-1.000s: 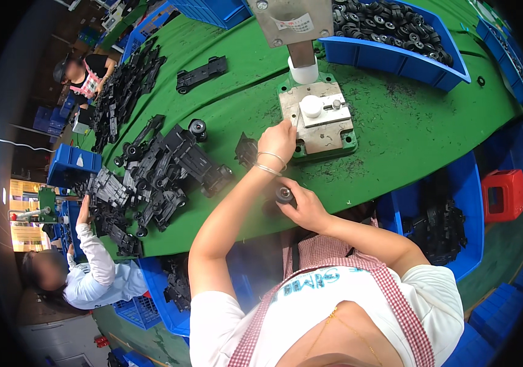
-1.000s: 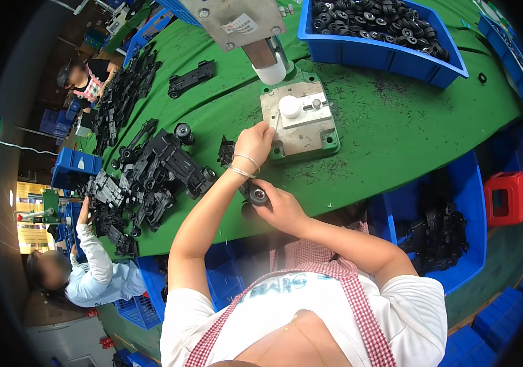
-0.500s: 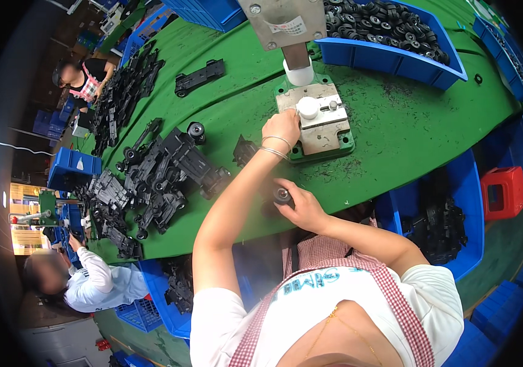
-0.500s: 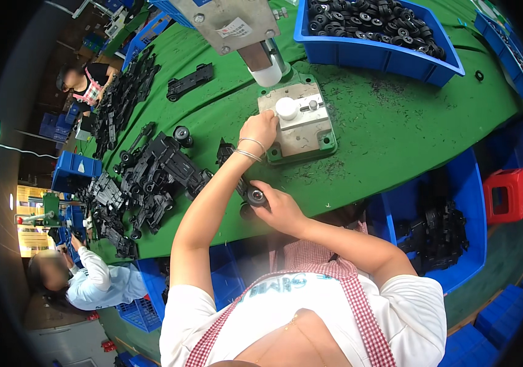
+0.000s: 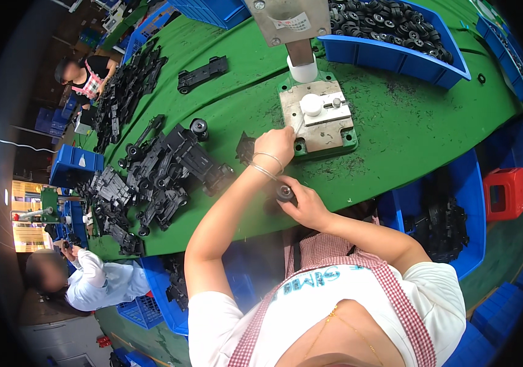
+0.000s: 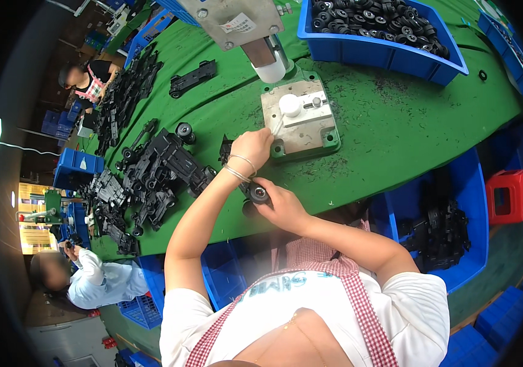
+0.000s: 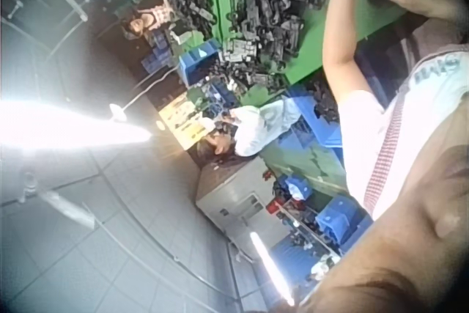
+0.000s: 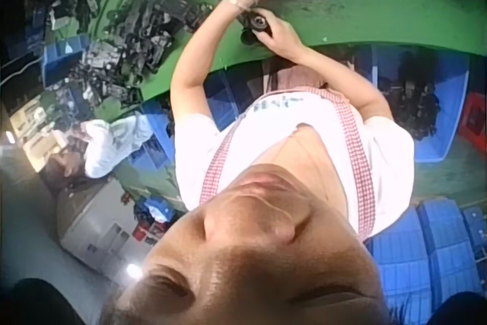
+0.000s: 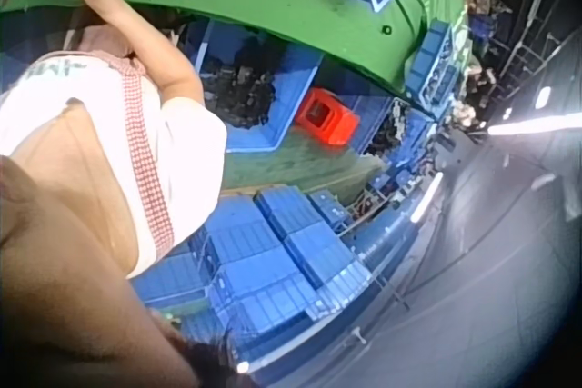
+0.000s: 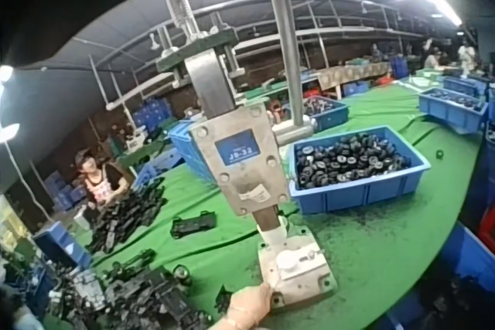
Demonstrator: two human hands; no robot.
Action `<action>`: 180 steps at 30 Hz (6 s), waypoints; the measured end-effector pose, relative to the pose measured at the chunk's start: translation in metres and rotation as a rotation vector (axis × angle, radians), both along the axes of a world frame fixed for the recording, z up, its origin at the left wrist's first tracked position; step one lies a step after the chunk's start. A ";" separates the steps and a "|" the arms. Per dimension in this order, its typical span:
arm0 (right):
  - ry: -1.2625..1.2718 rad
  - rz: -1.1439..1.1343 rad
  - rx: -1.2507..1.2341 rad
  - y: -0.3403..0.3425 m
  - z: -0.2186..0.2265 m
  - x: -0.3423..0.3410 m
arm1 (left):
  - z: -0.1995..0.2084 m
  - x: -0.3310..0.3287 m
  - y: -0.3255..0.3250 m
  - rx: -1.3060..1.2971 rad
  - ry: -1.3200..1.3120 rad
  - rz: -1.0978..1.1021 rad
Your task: The recorder is seen assembling plastic toy car chassis components using a manual press machine on a production line.
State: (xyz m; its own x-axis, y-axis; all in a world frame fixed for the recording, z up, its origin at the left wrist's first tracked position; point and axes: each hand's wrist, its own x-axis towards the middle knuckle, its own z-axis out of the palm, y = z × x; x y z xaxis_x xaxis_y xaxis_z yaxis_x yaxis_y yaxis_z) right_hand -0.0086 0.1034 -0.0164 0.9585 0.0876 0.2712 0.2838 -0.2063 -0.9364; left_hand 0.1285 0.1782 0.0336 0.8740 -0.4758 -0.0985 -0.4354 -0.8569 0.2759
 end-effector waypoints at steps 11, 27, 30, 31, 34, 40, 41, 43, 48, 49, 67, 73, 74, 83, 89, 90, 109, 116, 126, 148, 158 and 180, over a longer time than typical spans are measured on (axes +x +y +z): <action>0.011 0.010 0.021 0.001 0.000 0.000 | -0.010 0.000 0.006 -0.399 0.229 0.134; 0.058 0.012 0.015 0.001 -0.009 -0.001 | -0.002 -0.029 -0.033 0.145 -0.208 -0.148; 0.031 0.014 -0.001 -0.001 -0.006 -0.001 | 0.005 -0.036 -0.024 0.067 -0.188 -0.165; 0.013 0.006 -0.022 -0.002 -0.004 -0.001 | 0.006 -0.037 -0.021 0.011 -0.193 -0.122; 0.000 0.000 0.003 -0.001 -0.002 0.000 | 0.009 -0.037 -0.016 -0.084 -0.170 -0.033; 0.043 -0.001 0.048 -0.002 0.000 0.000 | 0.002 -0.031 -0.019 -0.136 -0.122 0.045; 0.042 -0.002 0.046 -0.002 0.000 0.000 | 0.002 -0.030 -0.021 -0.135 -0.118 0.063; 0.027 -0.018 0.008 -0.001 0.000 0.000 | 0.001 -0.027 -0.024 -0.124 -0.104 0.051; 0.008 -0.007 0.011 -0.001 -0.008 0.000 | 0.002 -0.031 -0.027 -0.112 -0.061 -0.049; -0.008 -0.007 -0.003 -0.001 -0.010 0.000 | 0.002 -0.032 -0.025 -0.163 -0.019 -0.063; 0.026 -0.013 0.012 -0.002 -0.003 -0.002 | 0.001 -0.023 -0.020 -0.547 0.388 0.283; 0.005 -0.051 0.043 -0.001 -0.005 0.000 | -0.024 -0.006 -0.026 -0.464 0.179 0.169; 0.006 -0.053 0.042 -0.002 -0.005 -0.001 | -0.024 -0.005 -0.027 -0.440 0.159 0.166; -0.006 -0.008 0.025 -0.002 -0.005 -0.001 | -0.014 -0.009 -0.030 -0.424 0.203 0.116; 0.000 -0.001 -0.013 -0.001 -0.007 -0.001 | -0.013 -0.016 -0.026 -0.425 0.236 0.072; -0.016 0.006 -0.018 -0.001 -0.004 -0.002 | -0.013 -0.017 -0.024 -0.425 0.235 0.073; -0.008 0.005 -0.022 0.000 -0.003 -0.002 | 0.026 -0.056 0.025 -1.100 0.851 0.252; -0.011 0.002 -0.015 -0.001 -0.002 -0.001 | 0.025 -0.055 0.024 -1.081 0.842 0.238; 0.000 0.033 -0.012 -0.005 0.000 0.002 | 0.043 -0.023 -0.004 -0.038 0.133 -0.171; -0.022 0.030 -0.011 -0.002 -0.007 -0.001 | 0.010 0.002 0.013 0.138 0.463 -0.398; -0.060 0.029 0.006 -0.003 -0.002 0.000 | 0.011 -0.005 0.016 0.332 0.300 -0.229; -0.100 -0.006 0.003 -0.002 -0.001 0.000 | 0.015 -0.036 0.029 -0.006 -0.163 -0.148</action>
